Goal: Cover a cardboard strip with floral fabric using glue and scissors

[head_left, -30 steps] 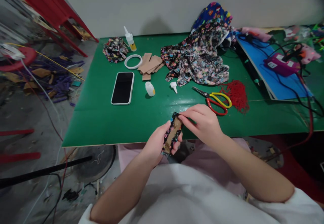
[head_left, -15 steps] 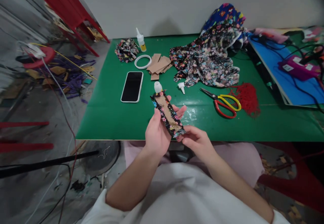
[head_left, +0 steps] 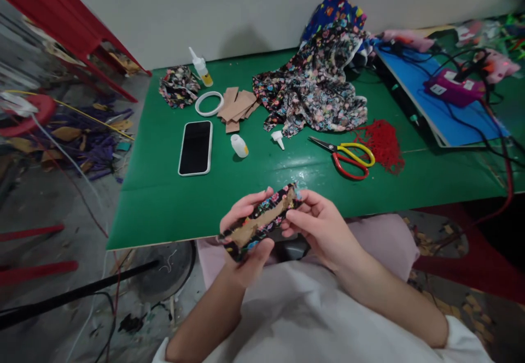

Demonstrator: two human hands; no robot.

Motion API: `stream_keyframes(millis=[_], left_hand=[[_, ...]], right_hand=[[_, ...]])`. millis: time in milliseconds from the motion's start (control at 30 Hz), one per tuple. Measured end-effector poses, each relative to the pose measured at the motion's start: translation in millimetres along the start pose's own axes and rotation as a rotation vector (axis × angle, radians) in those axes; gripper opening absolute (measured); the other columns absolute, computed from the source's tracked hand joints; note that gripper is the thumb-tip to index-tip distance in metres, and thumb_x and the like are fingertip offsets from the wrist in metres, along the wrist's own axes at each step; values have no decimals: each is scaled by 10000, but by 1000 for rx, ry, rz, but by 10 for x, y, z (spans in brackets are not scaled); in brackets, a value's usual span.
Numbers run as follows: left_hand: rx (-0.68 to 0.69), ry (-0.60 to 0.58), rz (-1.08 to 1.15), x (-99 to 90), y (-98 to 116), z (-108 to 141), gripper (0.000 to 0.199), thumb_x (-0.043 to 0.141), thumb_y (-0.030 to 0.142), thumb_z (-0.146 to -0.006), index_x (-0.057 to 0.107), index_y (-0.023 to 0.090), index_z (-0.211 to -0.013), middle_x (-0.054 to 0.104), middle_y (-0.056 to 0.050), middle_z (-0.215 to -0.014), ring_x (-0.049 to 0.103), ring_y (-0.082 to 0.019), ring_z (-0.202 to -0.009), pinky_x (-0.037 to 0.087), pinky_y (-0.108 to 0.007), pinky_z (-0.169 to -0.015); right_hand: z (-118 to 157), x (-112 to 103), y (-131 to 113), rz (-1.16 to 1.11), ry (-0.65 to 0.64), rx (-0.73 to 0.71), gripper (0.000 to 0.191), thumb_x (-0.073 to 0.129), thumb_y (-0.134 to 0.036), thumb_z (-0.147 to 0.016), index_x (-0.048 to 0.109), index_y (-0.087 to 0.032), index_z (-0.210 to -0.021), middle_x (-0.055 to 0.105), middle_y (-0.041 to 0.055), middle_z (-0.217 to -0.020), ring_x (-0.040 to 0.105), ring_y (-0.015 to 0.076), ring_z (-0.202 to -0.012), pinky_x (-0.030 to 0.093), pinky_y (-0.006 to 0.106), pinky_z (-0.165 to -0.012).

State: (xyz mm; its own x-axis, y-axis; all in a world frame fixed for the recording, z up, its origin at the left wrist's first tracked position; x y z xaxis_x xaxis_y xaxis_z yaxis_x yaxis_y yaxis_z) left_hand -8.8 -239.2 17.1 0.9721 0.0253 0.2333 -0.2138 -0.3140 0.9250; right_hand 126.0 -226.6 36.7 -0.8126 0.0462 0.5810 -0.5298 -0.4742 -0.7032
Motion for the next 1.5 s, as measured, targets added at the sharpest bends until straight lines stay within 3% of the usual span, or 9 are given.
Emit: stream_keyframes(millis=[100,300,433,633,833,1033,1200,1367,1500], left_hand=[[-15,-105,-62,-108,14,94,501,690,173,-666,497,251,-1122,521,-77,-1184,495,-246,-1123,427,-408,-927],[-616,-220,274,-50,235,78,759,629,452,-719,191,352,-1330,624,-59,-1024,644,-251,-854,533,-362,-669],[-847,-290,318,92,358,-17,583,517,393,-816,239,278,-1315,661,-65,-895,660,-200,-658,514,-278,-549],[-899,-348,480,183,306,-9,422,391,496,-849,421,179,-1126,619,-6,-596,557,-130,-387,430,-202,-348],[-1076,-381,565,159,226,-17,518,298,582,-830,524,123,-750,544,-6,-520,566,-136,-392,422,-211,-370],[-1160,-424,595,162,217,-25,513,282,567,-835,522,126,-732,532,8,-515,561,-136,-367,408,-210,-340],[-1175,-399,658,167,252,-14,524,278,549,-844,568,111,-834,526,12,-517,543,-128,-345,409,-208,-308],[-1260,-481,590,112,387,-71,573,272,533,-854,568,84,-1052,529,2,-534,513,-112,-352,402,-206,-315],[-1332,-538,533,75,479,-145,554,288,532,-852,577,100,-1043,502,13,-520,463,-90,-335,379,-196,-318]], right_hand=[[-46,-93,-109,126,37,-79,176,703,-251,-656,599,-172,-775,611,-39,-640,593,66,-577,524,189,-560],[-39,-82,-332,403,11,-169,127,661,-217,-682,625,-177,-797,630,-32,-692,571,57,-566,494,186,-554],[29,-23,-372,541,-33,-239,113,616,-226,-724,637,-196,-831,630,-31,-708,562,72,-599,474,204,-567],[8,-65,-362,542,-137,-346,149,634,-253,-727,659,-232,-872,613,-9,-852,571,110,-800,467,251,-737],[-42,-87,-259,410,-244,-273,226,649,-265,-725,658,-256,-951,633,2,-958,585,131,-911,460,275,-834],[-42,-117,-167,376,-254,-273,418,668,-341,-701,580,-303,-1109,633,7,-1072,600,159,-949,490,304,-815],[1,-154,-291,760,-293,-567,598,678,-407,-676,484,-307,-1233,598,31,-1142,569,181,-1013,448,300,-867],[60,-184,-500,1217,-454,-875,845,650,-545,-633,324,-236,-1349,610,59,-1109,575,175,-982,439,261,-838],[104,-241,-636,1463,-544,-985,870,577,-588,-683,245,-187,-1380,596,95,-1137,563,189,-1016,445,297,-840]])
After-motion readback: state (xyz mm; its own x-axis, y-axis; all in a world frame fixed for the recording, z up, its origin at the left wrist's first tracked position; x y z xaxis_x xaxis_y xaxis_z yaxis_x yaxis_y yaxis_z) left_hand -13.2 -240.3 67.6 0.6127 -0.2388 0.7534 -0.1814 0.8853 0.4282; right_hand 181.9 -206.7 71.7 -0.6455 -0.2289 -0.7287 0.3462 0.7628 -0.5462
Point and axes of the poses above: each hand's wrist, its own z-axis away from the middle knuckle, its own x-axis out of the palm, y = z × x, the point moved 1 cm from there along -z, towards the middle knuckle
